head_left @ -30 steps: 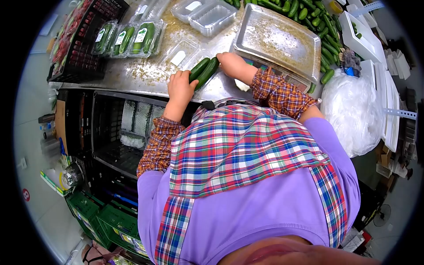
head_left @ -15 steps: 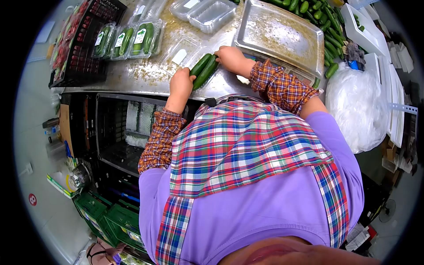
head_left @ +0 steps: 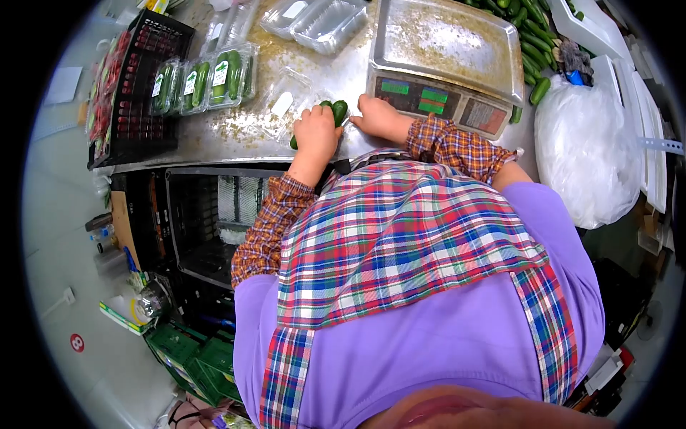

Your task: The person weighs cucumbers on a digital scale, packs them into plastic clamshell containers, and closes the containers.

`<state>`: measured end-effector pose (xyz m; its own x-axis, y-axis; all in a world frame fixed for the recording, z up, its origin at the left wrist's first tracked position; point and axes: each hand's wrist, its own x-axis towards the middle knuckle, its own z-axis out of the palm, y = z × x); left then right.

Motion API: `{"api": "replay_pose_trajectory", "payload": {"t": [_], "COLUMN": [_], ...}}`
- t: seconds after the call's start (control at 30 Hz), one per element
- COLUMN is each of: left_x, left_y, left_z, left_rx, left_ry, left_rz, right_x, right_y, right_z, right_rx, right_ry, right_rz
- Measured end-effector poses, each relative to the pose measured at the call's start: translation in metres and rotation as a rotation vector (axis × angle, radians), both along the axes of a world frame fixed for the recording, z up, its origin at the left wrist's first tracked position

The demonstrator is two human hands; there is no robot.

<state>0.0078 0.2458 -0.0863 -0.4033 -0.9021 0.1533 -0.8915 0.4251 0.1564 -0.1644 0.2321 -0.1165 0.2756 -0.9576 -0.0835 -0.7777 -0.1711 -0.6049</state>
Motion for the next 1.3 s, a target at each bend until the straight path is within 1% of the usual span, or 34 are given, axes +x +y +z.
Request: {"api": "replay_pose_trajectory", "payload": {"t": [0.07, 0.1, 0.17, 0.2, 0.23, 0.3, 0.4, 0.5, 0.6, 0.7, 0.73, 0.77, 1.0, 1.07, 1.1, 1.2, 1.3], "left_x": [-0.003, -0.004, 0.000, 0.002, 0.002, 0.000, -0.013, -0.024, -0.025, -0.021, -0.021, -0.021, -0.026, -0.021, -0.021, -0.022, -0.015], "left_y": [-0.003, -0.006, -0.014, -0.017, -0.020, -0.023, -0.031, -0.026, -0.033, -0.033, -0.034, -0.035, -0.037, -0.046, -0.046, -0.047, -0.051], "left_z": [-0.002, -0.001, 0.002, 0.004, 0.007, 0.013, 0.016, 0.019, 0.005, -0.008, -0.009, -0.009, -0.004, -0.018, -0.017, -0.015, -0.024], "left_rx": [0.035, 0.078, 0.157, 0.190, 0.223, 0.238, 0.352, 0.315, 0.329, 0.244, 0.260, 0.275, 0.390, 0.423, 0.437, 0.473, 0.430], "left_ry": [-0.026, -0.034, -0.001, -0.035, -0.067, -0.120, -0.193, -0.195, -0.268, -0.277, -0.287, -0.298, -0.387, -0.432, -0.456, -0.444, -0.424], "left_rz": [-0.004, 0.005, 0.004, 0.004, 0.005, -0.003, -0.007, -0.068, -0.075, -0.146, -0.150, -0.156, -0.139, -0.173, -0.189, -0.192, -0.193], "right_x": [0.004, 0.009, 0.013, 0.014, 0.016, 0.020, 0.024, 0.023, 0.026, 0.023, 0.022, 0.023, 0.023, 0.027, 0.027, 0.028, 0.022], "right_y": [-0.006, -0.009, -0.009, -0.007, -0.009, -0.008, -0.007, -0.007, -0.006, 0.000, 0.001, 0.000, 0.007, 0.001, 0.002, 0.005, 0.008], "right_z": [-0.019, -0.031, 0.007, 0.020, 0.006, 0.003, -0.001, -0.006, -0.012, -0.012, -0.013, -0.016, -0.017, -0.035, -0.033, -0.026, -0.015], "right_rx": [0.006, -0.044, 0.393, 0.613, 0.554, 0.570, 0.538, 0.500, 0.444, 0.388, 0.367, 0.327, 0.261, 0.151, 0.094, 0.089, 0.182], "right_ry": [-0.045, -0.026, -0.330, -0.482, -0.499, -0.552, -0.623, -0.649, -0.678, -0.698, -0.705, -0.673, -0.686, -0.610, -0.574, -0.579, -0.616], "right_rz": [-0.021, -0.081, -0.204, -0.261, -0.266, -0.311, -0.357, -0.392, -0.412, -0.384, -0.371, -0.369, -0.369, -0.330, -0.309, -0.288, -0.292]}}
